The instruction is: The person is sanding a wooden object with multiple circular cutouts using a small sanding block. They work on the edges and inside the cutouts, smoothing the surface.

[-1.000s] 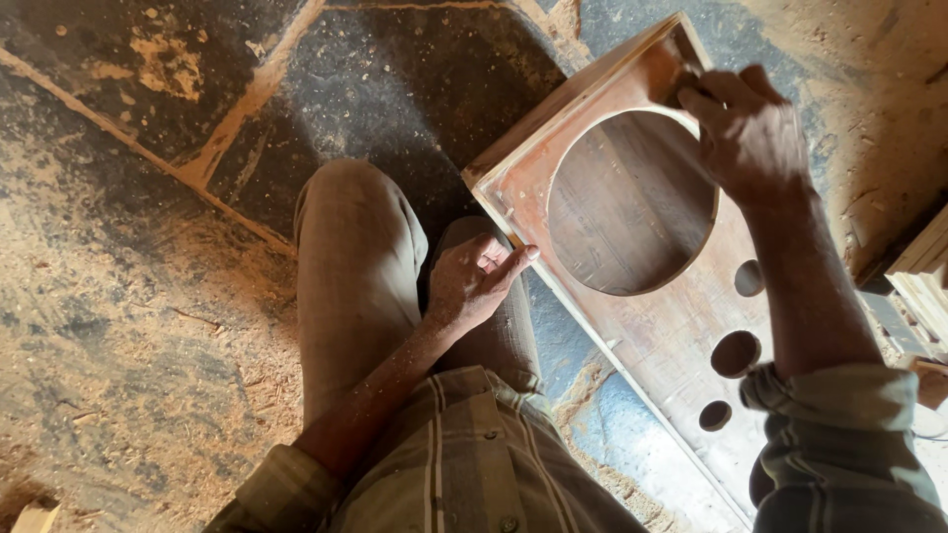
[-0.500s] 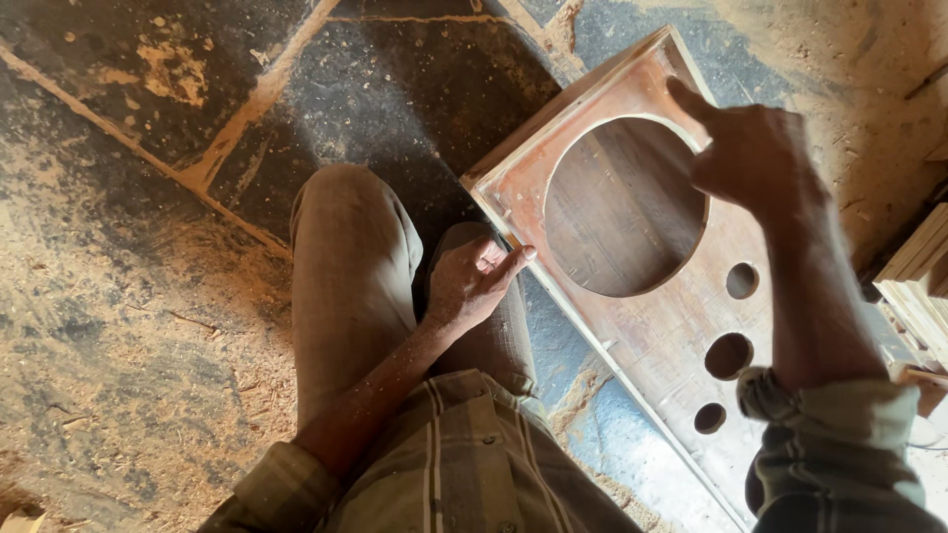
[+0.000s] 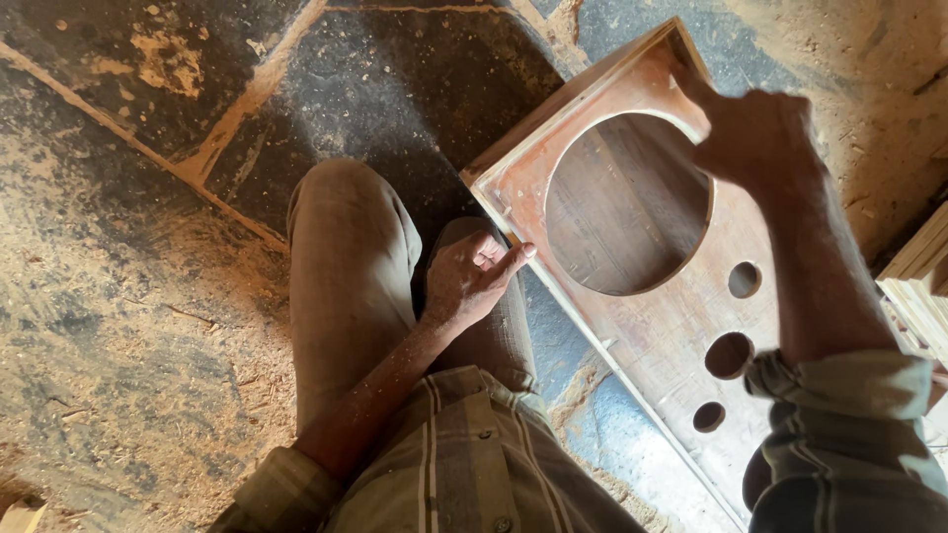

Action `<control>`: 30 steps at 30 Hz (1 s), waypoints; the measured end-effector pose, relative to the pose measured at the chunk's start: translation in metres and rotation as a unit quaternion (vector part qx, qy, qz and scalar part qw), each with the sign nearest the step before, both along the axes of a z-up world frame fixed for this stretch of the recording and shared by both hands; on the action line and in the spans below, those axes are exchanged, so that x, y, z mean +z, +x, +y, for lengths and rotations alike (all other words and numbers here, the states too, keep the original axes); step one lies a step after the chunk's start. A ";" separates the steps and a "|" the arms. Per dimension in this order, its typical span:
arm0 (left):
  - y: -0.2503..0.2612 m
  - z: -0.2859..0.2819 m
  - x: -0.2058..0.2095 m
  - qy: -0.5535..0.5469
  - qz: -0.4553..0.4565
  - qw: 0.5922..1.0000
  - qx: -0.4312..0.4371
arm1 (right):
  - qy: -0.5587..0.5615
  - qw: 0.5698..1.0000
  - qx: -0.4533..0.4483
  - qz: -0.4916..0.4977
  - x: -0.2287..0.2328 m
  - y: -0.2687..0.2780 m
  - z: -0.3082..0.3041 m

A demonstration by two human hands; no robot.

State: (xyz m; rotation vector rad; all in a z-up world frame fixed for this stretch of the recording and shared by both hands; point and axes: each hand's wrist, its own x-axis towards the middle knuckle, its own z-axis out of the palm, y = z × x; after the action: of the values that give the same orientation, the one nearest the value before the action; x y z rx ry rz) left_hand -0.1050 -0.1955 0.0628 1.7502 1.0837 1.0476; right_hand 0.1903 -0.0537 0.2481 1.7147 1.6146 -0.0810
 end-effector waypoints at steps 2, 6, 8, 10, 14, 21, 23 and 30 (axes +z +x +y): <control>0.000 -0.001 0.006 -0.220 -0.041 0.975 -0.008 | -0.004 1.000 -0.030 -0.002 0.005 0.005 -0.017; -0.001 0.001 0.016 -0.236 -0.089 0.968 -0.011 | 0.002 0.995 -0.090 0.031 0.012 0.028 -0.035; -0.003 0.006 0.022 -0.234 -0.091 0.968 -0.009 | 0.070 0.979 -0.156 0.114 0.011 0.034 -0.038; -0.006 0.008 0.028 -0.308 -0.052 0.949 -0.027 | 0.182 0.923 -0.241 0.237 0.003 0.030 -0.043; -0.010 0.014 0.039 -0.334 -0.042 0.941 -0.038 | 0.286 0.626 -0.357 0.632 -0.039 -0.005 -0.053; -0.011 0.010 0.034 -0.388 -0.033 0.920 -0.040 | 0.218 0.615 -0.347 0.674 -0.077 -0.020 -0.026; -0.011 0.009 0.031 -0.370 -0.077 0.925 -0.024 | 0.217 0.685 -0.373 0.587 -0.076 -0.027 -0.018; -0.008 0.002 0.016 -0.326 -0.087 0.941 -0.038 | 0.204 0.875 -0.204 0.388 -0.044 -0.030 -0.055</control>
State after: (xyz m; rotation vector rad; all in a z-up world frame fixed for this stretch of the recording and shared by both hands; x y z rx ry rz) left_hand -0.1126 -0.1932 0.0792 1.1335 1.0804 0.6672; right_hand 0.1607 -0.1084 0.2042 2.5506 1.8616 -0.7715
